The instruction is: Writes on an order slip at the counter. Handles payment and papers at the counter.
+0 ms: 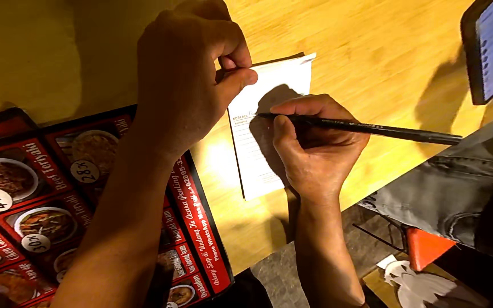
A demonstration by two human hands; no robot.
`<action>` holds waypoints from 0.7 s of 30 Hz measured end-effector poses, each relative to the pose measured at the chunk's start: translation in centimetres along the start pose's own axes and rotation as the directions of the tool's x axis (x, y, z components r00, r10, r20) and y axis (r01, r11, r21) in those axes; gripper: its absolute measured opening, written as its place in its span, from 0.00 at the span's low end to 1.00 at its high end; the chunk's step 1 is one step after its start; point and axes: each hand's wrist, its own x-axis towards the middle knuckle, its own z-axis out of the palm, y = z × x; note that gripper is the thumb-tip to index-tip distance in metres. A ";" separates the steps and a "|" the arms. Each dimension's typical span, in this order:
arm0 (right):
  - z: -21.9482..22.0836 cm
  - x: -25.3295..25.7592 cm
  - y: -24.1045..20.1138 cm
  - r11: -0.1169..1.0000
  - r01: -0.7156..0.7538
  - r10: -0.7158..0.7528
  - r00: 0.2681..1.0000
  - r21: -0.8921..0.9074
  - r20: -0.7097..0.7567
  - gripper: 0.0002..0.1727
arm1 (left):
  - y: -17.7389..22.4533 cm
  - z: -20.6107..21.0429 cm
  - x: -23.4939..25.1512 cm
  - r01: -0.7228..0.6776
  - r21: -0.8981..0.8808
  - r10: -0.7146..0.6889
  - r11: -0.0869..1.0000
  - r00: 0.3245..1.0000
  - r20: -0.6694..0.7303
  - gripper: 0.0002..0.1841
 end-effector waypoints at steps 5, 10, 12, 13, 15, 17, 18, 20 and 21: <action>0.0 0.0 -0.1 1.000 -0.016 0.016 1.000 0.007 -0.008 0.09 | -0.1 0.1 -0.1 -0.028 0.003 0.028 1.000 1.000 -0.010 0.11; 0.0 0.0 -0.1 1.000 -0.005 0.005 1.000 -0.004 -0.012 0.09 | -0.1 0.0 0.0 -0.025 0.012 0.025 1.000 1.000 -0.012 0.11; 0.1 0.0 -0.1 1.000 -0.002 0.002 1.000 -0.002 -0.024 0.09 | -0.1 0.0 0.0 -0.022 0.016 0.022 1.000 1.000 -0.007 0.11; 0.0 0.0 -0.1 1.000 -0.006 0.006 1.000 -0.006 -0.029 0.09 | 0.0 -0.1 -0.1 -0.020 0.016 0.020 1.000 1.000 -0.003 0.11; 0.0 0.0 -0.1 1.000 -0.008 0.007 0.999 -0.013 -0.032 0.08 | 0.0 0.0 0.0 -0.020 0.019 0.021 1.000 1.000 -0.007 0.11; 0.0 0.0 -0.1 1.000 -0.010 0.010 1.000 -0.024 -0.028 0.08 | 0.0 0.0 0.0 -0.018 0.018 0.018 1.000 1.000 -0.011 0.11; -0.1 0.0 -0.1 1.000 -0.012 0.012 0.999 -0.023 -0.031 0.08 | 0.0 0.0 0.0 -0.020 0.018 0.020 1.000 1.000 -0.006 0.11; 0.0 0.0 -0.1 1.000 -0.016 0.015 0.999 -0.017 -0.039 0.08 | 0.0 0.0 0.0 -0.025 0.020 0.025 0.999 1.000 -0.004 0.11; 0.0 0.0 -0.1 1.000 -0.017 0.016 0.999 -0.013 -0.041 0.08 | 0.0 0.0 0.0 -0.028 0.015 0.029 0.999 1.000 -0.008 0.11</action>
